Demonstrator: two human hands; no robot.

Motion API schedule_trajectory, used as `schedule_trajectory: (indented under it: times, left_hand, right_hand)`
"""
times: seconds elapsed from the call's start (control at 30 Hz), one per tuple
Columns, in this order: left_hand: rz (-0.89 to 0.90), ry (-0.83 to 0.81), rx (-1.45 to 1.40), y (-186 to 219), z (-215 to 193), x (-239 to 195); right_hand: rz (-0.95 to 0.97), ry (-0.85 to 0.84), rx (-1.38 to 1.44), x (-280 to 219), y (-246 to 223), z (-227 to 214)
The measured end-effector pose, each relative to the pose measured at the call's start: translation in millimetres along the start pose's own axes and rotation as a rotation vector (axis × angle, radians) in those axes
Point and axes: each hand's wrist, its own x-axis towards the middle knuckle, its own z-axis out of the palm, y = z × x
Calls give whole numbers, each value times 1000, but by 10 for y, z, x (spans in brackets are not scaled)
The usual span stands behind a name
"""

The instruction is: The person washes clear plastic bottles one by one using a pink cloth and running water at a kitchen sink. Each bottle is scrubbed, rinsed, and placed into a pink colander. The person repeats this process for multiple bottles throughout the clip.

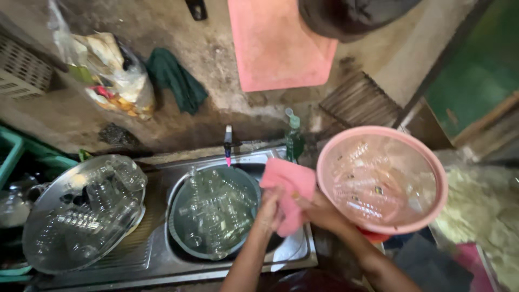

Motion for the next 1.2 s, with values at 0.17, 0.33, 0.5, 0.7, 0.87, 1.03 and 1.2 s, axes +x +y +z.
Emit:
schedule_trajectory:
  times: [0.17, 0.33, 0.5, 0.7, 0.87, 1.03, 1.2]
  left_hand:
    - [115, 383, 451, 430, 257, -193]
    - [682, 355, 1112, 854, 697, -552]
    - [807, 265, 1659, 1061, 1141, -988]
    - [737, -356, 1380, 1498, 1480, -1408]
    - [1415, -292, 1489, 1734, 1266, -1323]
    - [631, 240, 879, 1550, 858, -982]
    - [214, 314, 343, 1394, 332, -721]
  right_hand:
    - [-367, 161, -149, -51, -247, 389]
    - [-211, 214, -10, 31, -313, 618]
    - [139, 198, 635, 145, 130, 719]
    - [288, 109, 1082, 342, 462, 679]
    - [311, -83, 1150, 503, 417, 788]
    - [353, -124, 1025, 470, 412, 930]
    - [294, 146, 252, 428, 238, 837]
